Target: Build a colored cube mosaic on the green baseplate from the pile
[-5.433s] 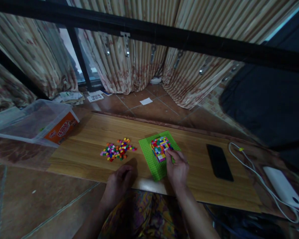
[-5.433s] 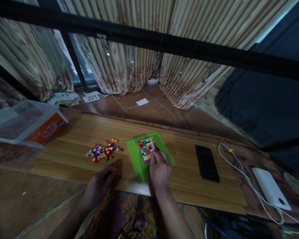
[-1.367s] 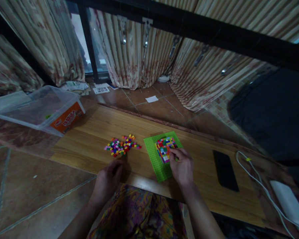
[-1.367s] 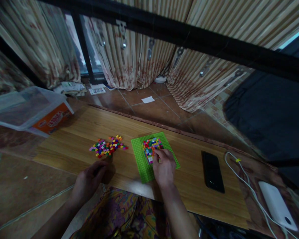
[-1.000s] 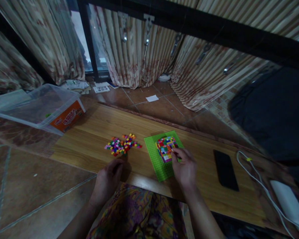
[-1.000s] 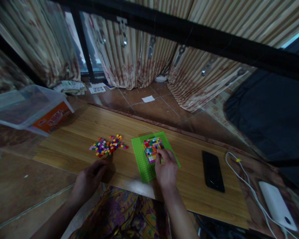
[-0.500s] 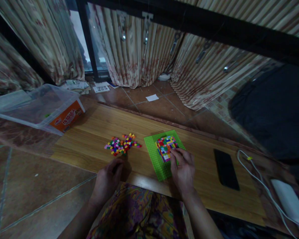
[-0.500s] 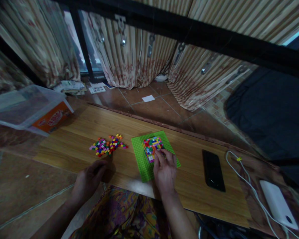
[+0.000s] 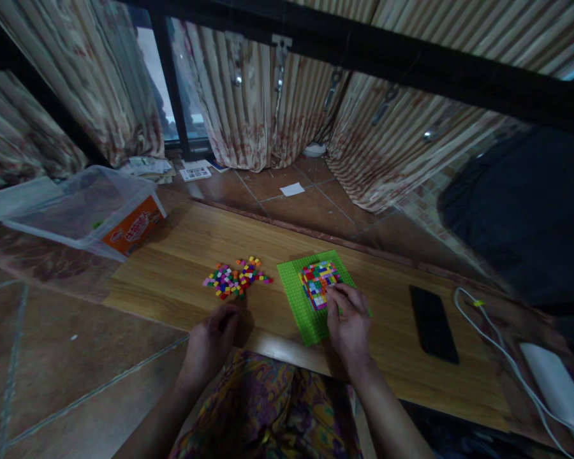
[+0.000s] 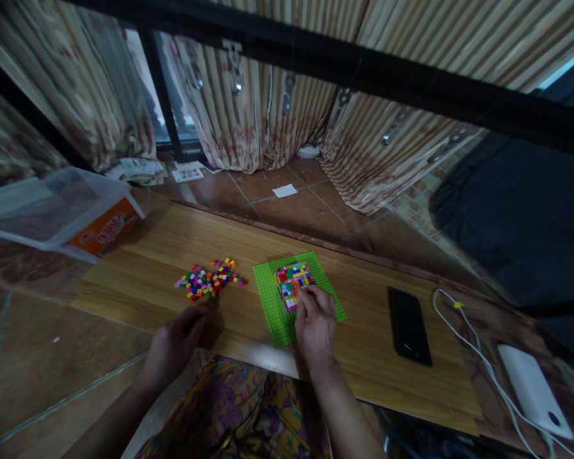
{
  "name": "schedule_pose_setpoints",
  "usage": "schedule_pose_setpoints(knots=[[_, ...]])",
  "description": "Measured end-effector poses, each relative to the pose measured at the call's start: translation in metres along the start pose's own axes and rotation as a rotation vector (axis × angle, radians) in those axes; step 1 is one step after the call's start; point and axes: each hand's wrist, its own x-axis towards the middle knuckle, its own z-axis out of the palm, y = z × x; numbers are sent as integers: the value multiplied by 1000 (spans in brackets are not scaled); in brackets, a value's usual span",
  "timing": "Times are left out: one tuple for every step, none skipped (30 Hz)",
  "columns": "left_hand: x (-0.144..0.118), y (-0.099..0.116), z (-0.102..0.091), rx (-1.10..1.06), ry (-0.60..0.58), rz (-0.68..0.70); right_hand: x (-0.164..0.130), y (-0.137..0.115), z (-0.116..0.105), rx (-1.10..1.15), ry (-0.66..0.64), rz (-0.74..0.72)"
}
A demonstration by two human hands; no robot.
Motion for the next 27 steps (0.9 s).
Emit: schedule_pose_setpoints(knots=[[0,1,0,-5,-5,0,0,0,-1,2,-1,-1],[0,1,0,-10,-9,0,0,-1,-2,6,7,-3],[0,1,0,-13,-13,0,-1,-3,-3,13,24,-5],[0,1,0,-16,-17,0,-2,-5,-4,25,51,-7],[-1,1,-1,-20,-19,1,-3,-9,-4,42,81,-12],[-1,1,-1,-26,-21,1,-5,-15,-4,61,103,-17],[-2,1,-1,-35,-24,3,-8,-21,-2,79,112,-21],[-3,1,-1,-48,-28,5,-10,-28,1,99,101,-29],[-4,1,-1,-62,-27,6,-13,-36,5,125,70,-43],[-5,1,-1,-75,-22,7,-16,-45,10,155,21,-62],[-6,0,-2,-88,-13,7,-19,-54,17,186,-36,-81],[-7,0,-2,-98,-5,2,-21,-63,24,218,-91,-98],[-9,-1,-2,-108,3,-5,-23,-71,32,247,-141,-111],[-10,-2,-2,-119,10,-12,-24,-78,40,268,-181,-116],[-11,-2,-3,-132,13,-16,-24,-86,48,278,-216,-115],[-12,-3,-3,-146,12,-17,-22,-92,56,280,-243,-111],[-12,-3,-3,-158,10,-18,-20,-98,62,274,-269,-105],[-13,-3,-3,-168,8,-20,-17,-103,68,259,-292,-97],[-13,-3,-4,-176,2,-24,-14,-108,72,236,-312,-89],[-13,-3,-5,-183,-5,-32,-10,-113,76,207,-325,-83],[-13,-2,-5,-190,-13,-41,-7,-117,79,176,-334,-81],[-13,-1,-6,-196,-20,-48,-4,-120,81,145,-339,-80],[-13,0,-6,-202,-25,-54,-2,-123,83,118,-343,-82],[-12,0,-7,-204,-29,-58,0,-125,84,96,-345,-85],[-12,1,-7,-205,-28,-63,0,-126,85,85,-349,-88],[-12,2,-7,-206,-23,-69,-1,-125,84,82,-351,-88],[-11,2,-7,-209,-17,-76,-2,-124,83,91,-351,-88]])
